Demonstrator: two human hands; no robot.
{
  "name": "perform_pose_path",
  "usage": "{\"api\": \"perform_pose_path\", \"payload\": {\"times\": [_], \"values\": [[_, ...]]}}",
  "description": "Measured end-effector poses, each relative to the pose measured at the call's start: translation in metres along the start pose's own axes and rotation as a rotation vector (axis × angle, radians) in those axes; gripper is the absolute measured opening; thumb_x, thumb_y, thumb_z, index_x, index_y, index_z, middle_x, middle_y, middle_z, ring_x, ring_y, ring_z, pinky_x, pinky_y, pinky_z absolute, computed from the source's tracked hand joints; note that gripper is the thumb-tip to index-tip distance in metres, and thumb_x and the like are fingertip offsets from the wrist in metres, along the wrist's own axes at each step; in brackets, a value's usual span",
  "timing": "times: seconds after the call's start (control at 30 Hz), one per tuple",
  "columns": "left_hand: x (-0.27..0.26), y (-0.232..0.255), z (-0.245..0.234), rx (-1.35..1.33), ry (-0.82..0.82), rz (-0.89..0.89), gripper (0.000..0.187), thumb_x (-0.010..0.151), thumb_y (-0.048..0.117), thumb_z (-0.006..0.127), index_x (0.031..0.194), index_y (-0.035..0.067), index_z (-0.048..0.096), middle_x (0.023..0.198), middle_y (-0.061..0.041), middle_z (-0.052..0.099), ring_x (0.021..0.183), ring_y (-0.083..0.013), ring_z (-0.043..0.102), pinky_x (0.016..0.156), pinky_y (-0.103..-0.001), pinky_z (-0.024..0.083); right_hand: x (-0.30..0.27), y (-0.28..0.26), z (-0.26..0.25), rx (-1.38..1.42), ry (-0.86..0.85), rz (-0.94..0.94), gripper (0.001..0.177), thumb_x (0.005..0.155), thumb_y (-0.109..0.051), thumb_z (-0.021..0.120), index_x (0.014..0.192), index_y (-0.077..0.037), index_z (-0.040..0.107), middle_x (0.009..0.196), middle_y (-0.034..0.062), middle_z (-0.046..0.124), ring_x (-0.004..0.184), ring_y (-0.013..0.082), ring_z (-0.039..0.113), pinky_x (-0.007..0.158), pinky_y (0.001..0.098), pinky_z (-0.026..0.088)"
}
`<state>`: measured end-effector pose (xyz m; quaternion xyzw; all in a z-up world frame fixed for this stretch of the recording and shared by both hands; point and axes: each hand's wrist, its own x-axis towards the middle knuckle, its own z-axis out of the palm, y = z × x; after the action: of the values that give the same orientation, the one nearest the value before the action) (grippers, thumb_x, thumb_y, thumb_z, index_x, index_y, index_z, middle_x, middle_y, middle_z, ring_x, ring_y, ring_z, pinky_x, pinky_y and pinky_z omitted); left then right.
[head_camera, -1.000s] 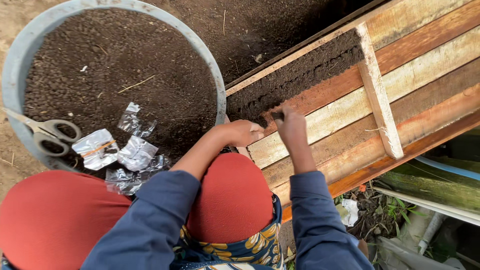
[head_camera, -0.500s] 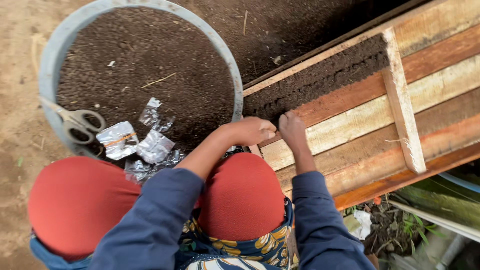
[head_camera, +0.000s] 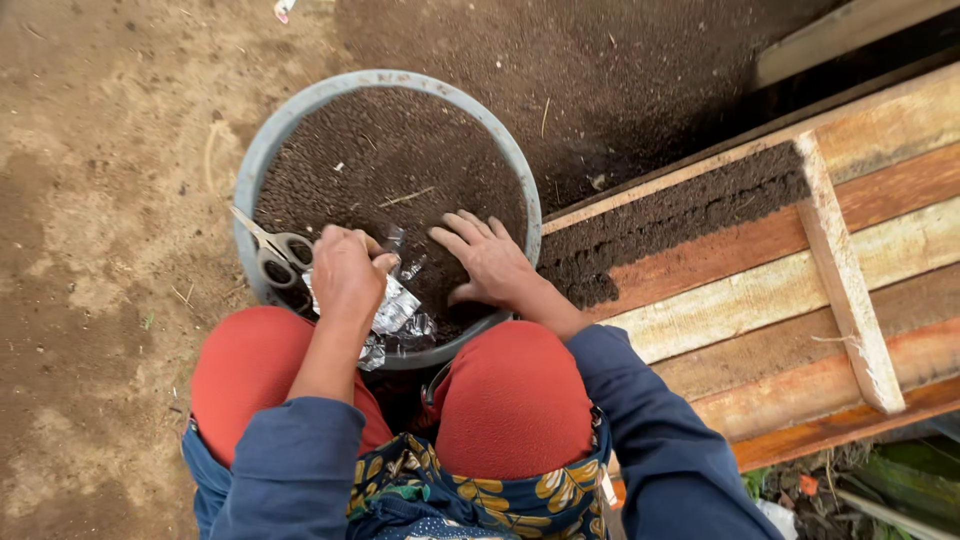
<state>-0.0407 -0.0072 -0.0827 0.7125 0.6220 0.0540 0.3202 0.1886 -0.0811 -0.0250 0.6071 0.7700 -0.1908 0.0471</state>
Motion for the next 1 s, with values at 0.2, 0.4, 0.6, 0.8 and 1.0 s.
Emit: {"api": "perform_pose_path", "payload": {"times": [0.2,0.4,0.6,0.8,1.0], "values": [[-0.024,0.026,-0.054,-0.429,-0.094,0.114,0.017,0.096,0.023,0.077,0.112,0.018,0.078,0.099,-0.008,0.08,0.104,-0.0323,0.075,0.087,-0.048,0.059,0.03,0.033,-0.001,0.312,0.225,0.16,0.033,0.103,-0.025,0.065,0.134,-0.016,0.062,0.146,0.0082,0.052,0.136,0.0396,0.053,0.109,0.0557,0.05],[-0.035,0.035,-0.076,-0.693,-0.215,0.156,0.018,0.095,0.017,0.077,0.112,0.019,0.077,0.102,-0.004,0.083,0.103,-0.02,0.077,0.092,-0.036,0.058,0.012,-0.049,-0.089,1.157,0.092,0.139,0.049,0.083,-0.023,0.086,0.128,-0.013,0.069,0.127,0.0134,0.071,0.124,0.0316,0.066,0.108,0.0476,0.052],[-0.041,0.043,-0.075,-0.779,-0.181,0.158,0.013,0.103,0.024,0.072,0.104,0.014,0.08,0.09,-0.007,0.081,0.086,-0.0162,0.069,0.088,-0.039,0.057,0.02,-0.051,-0.056,1.459,0.256,0.293,0.025,0.084,-0.011,0.084,0.105,0.0,0.075,0.088,0.0073,0.077,0.081,0.0123,0.075,0.076,0.0268,0.066],[-0.033,0.041,-0.061,-0.682,-0.042,0.257,0.022,0.111,0.029,0.06,0.099,0.017,0.076,0.089,-0.009,0.077,0.085,-0.0295,0.074,0.083,-0.044,0.058,0.019,-0.034,-0.039,1.371,0.183,0.277,0.022,0.086,-0.017,0.084,0.095,-0.001,0.072,0.083,0.0122,0.071,0.077,0.0174,0.073,0.074,0.0324,0.068],[-0.043,0.057,-0.103,-0.388,-0.192,0.518,0.025,0.104,0.023,0.06,0.085,0.015,0.073,0.153,-0.017,0.055,0.143,-0.0454,0.052,0.117,-0.061,0.044,0.01,-0.054,-0.072,0.704,0.267,-0.092,0.019,0.078,-0.016,0.092,0.08,-0.009,0.074,0.108,0.0094,0.061,0.121,0.0318,0.062,0.102,0.0464,0.055]]}}
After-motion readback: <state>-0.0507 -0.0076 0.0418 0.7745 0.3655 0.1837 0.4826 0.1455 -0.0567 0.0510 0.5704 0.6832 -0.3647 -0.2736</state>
